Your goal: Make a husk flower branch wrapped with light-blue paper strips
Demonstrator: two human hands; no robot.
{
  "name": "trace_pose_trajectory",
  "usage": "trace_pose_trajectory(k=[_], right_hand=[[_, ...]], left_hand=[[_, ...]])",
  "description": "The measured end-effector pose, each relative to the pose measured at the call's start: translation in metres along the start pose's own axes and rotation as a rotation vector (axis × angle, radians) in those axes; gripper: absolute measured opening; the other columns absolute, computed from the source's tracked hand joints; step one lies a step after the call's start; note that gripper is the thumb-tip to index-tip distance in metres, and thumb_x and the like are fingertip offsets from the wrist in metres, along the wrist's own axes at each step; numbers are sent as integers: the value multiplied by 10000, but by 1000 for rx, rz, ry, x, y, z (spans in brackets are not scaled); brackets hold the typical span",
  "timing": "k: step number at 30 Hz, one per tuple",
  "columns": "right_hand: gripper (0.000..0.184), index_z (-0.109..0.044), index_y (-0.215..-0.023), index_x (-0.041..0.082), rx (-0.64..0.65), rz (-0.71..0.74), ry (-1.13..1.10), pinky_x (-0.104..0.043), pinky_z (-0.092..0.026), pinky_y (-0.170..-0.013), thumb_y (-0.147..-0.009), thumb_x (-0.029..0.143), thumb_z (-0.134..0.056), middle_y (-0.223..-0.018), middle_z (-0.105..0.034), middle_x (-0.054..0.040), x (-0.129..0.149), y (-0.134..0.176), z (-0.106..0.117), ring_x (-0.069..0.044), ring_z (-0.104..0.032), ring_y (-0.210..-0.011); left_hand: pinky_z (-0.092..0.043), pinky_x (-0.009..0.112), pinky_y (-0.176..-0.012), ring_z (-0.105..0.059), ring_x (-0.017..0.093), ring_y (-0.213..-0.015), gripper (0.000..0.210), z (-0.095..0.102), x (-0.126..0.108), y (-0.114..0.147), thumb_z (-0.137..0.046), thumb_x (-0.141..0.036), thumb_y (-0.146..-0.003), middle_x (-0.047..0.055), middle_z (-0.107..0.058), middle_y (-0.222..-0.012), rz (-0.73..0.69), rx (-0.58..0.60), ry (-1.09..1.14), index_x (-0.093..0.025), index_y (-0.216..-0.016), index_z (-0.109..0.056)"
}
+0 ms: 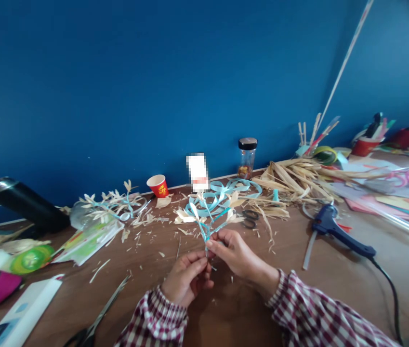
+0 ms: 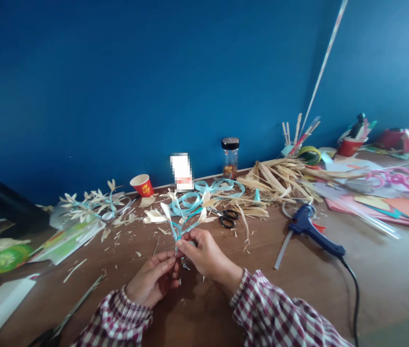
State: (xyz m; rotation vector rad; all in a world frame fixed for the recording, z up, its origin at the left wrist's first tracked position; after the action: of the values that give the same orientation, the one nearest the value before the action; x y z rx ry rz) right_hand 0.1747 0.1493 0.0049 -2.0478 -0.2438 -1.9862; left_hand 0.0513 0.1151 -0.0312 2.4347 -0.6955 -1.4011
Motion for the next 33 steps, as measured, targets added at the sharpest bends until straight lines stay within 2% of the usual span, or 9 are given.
trace_pose_trajectory(k=[4, 8, 16, 21, 24, 28, 31, 33], right_hand=[[311, -545, -706, 150, 10, -35, -55, -201, -352, -486, -786, 449, -573, -586, -567, 16, 0, 1, -2, -81, -450, -504], [285, -529, -688, 153, -12, -22, -34, -195, -344, -466, -794, 415, -559, -571, -549, 21, 2, 1, -1, -77, -438, -495], [212, -532, -645, 148, -97, 4, 137, -200, -304, -462, -788, 304, -552, -545, -483, 37, 2, 0, 3, -78, -390, -502], [193, -551, -669, 145, -117, 10, 170, -207, -319, -478, -789, 296, -549, -566, -499, 27, 2, -2, 6, -87, -397, -518], [198, -547, -676, 146, -98, -2, 178, -204, -318, -474, -799, 301, -542, -559, -486, 29, 0, -3, 5, -87, -397, -516], [200, -538, -688, 148, -114, 15, 184, -201, -324, -484, -812, 305, -533, -571, -468, 35, -1, -3, 6, -84, -391, -523], [195, -547, -685, 145, -143, 29, 223, -202, -316, -485, -805, 299, -541, -576, -453, 36, 0, -3, 8, -83, -375, -528], [196, -545, -691, 146, -150, 18, 212, -203, -314, -480, -805, 305, -540, -572, -459, 35, -1, -3, 9, -84, -384, -520]], left_hand=[[-507, 198, -464, -537, 66, -475, 384, -1, -1, 0, -855, -312, -503, 0, -591, -571, 23, 23, -51, -109, -790, -702], [-501, 191, -499, -549, 62, -483, 358, -2, -2, 1, -866, -284, -479, 5, -613, -585, -11, 13, -67, -117, -744, -694], [-483, 200, -481, -536, 69, -450, 323, 0, 2, -4, -854, -302, -498, -7, -602, -539, -142, -102, -105, -110, -676, -664], [-536, 247, -553, -637, 154, -665, 440, 0, -4, 0, -796, -439, -563, 73, -696, -757, -194, -152, -92, -126, -856, -695], [-527, 247, -529, -623, 139, -610, 441, 0, -4, 0, -756, -477, -606, 74, -692, -739, -167, -118, -125, -120, -856, -687], [-455, 198, -468, -558, 84, -453, 447, -3, -1, -2, -761, -460, -604, 28, -645, -578, -182, -10, -373, -90, -846, -692], [-415, 176, -445, -536, 68, -428, 485, -4, -1, -3, -722, -493, -636, 10, -621, -535, -213, -23, -477, -86, -899, -695], [-423, 179, -447, -529, 67, -427, 496, -5, -1, -2, -720, -490, -641, 2, -614, -528, -205, -19, -460, -92, -937, -690]])
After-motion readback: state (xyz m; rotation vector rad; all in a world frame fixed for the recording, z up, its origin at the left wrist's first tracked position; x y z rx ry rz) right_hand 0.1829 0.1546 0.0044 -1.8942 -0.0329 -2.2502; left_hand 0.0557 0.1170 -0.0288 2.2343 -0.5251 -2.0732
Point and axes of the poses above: each hand's wrist, its own y-axis away from the middle knuckle, its own z-axis out of the back of the hand, x = y × z, the point moved 5 cm from there along -y, towards the middle knuckle
